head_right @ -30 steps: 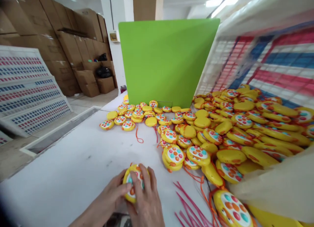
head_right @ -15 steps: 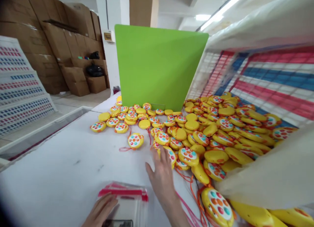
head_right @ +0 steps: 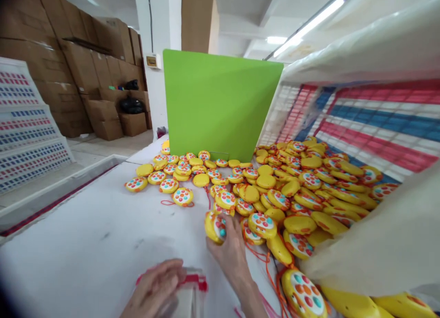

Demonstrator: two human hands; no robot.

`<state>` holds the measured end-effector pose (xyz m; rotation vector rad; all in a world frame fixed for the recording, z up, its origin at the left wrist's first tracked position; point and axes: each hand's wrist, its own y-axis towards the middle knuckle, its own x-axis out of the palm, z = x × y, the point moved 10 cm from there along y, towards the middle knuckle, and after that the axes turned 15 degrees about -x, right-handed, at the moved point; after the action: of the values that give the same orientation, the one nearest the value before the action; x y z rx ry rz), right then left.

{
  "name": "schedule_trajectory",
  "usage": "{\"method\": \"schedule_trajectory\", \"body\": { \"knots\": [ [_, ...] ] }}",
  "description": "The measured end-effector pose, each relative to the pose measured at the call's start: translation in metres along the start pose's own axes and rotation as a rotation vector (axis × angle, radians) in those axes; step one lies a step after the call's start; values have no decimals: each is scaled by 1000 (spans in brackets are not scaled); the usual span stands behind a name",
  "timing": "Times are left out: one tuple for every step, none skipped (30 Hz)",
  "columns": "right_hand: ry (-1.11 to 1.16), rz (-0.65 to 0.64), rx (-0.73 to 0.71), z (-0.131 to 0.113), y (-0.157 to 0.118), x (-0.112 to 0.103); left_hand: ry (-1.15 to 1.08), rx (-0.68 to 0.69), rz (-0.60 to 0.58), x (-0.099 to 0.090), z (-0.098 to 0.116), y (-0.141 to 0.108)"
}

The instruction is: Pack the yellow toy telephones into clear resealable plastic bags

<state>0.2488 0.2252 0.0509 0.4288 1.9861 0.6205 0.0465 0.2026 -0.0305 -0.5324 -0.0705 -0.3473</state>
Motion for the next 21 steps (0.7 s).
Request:
{"method": "schedule_trajectory", "body": {
  "knots": [
    [59, 12, -47, -18, -4, 0, -95, -42, -20, 4, 3, 2],
    [119, 12, -97, -37, -9, 2, -182, -68, -58, 10, 8, 4],
    [174, -3, -143, -54, -15, 7, -253, -73, -105, 17, 15, 5],
    [226, -30, -183, -70, -22, 13, -303, -55, -141, 23, 23, 6],
    [280, -64, -213, -83, -29, 19, -327, -24, -156, 26, 31, 6],
    [338, -96, -232, -93, -35, 25, -326, 7, -153, 26, 38, 5],
    [394, -120, -230, -98, -41, 30, -306, 32, -136, 24, 42, 4],
    [449, -135, -204, -99, -46, 34, -276, 44, -111, 21, 43, 3],
    [504, -139, -153, -95, -49, 36, -246, 42, -86, 16, 41, 2],
    [560, -129, -81, -88, -51, 37, -218, 25, -69, 11, 37, 1],
    [620, -111, 7, -78, -53, 37, -198, 3, -65, 7, 33, 1],
    [687, -93, 97, -68, -55, 38, -185, -15, -66, 4, 29, 0],
    [756, -86, 176, -59, -56, 40, -169, -32, -79, 2, 26, 0],
    [827, -94, 232, -54, -57, 44, -149, -48, -107, 2, 23, -1],
    [897, -114, 271, -52, -57, 49, -123, -59, -139, 4, 21, -1],
    [963, -140, 294, -52, -57, 54, -91, -64, -166, 6, 20, 0],
    [1023, -160, 306, -52, -57, 59, -59, -59, -186, 8, 20, 0],
    [1077, -158, 322, -53, -58, 62, -33, -46, -194, 8, 20, 1],
    [1131, -133, 354, -51, -59, 66, -10, -25, -181, 6, 22, 1],
    [1182, -85, 403, -47, -60, 68, 17, 5, -134, 1, 23, 1],
    [1228, -20, 464, -42, -63, 70, 50, 37, -52, -7, 25, 1]
  ]
}}
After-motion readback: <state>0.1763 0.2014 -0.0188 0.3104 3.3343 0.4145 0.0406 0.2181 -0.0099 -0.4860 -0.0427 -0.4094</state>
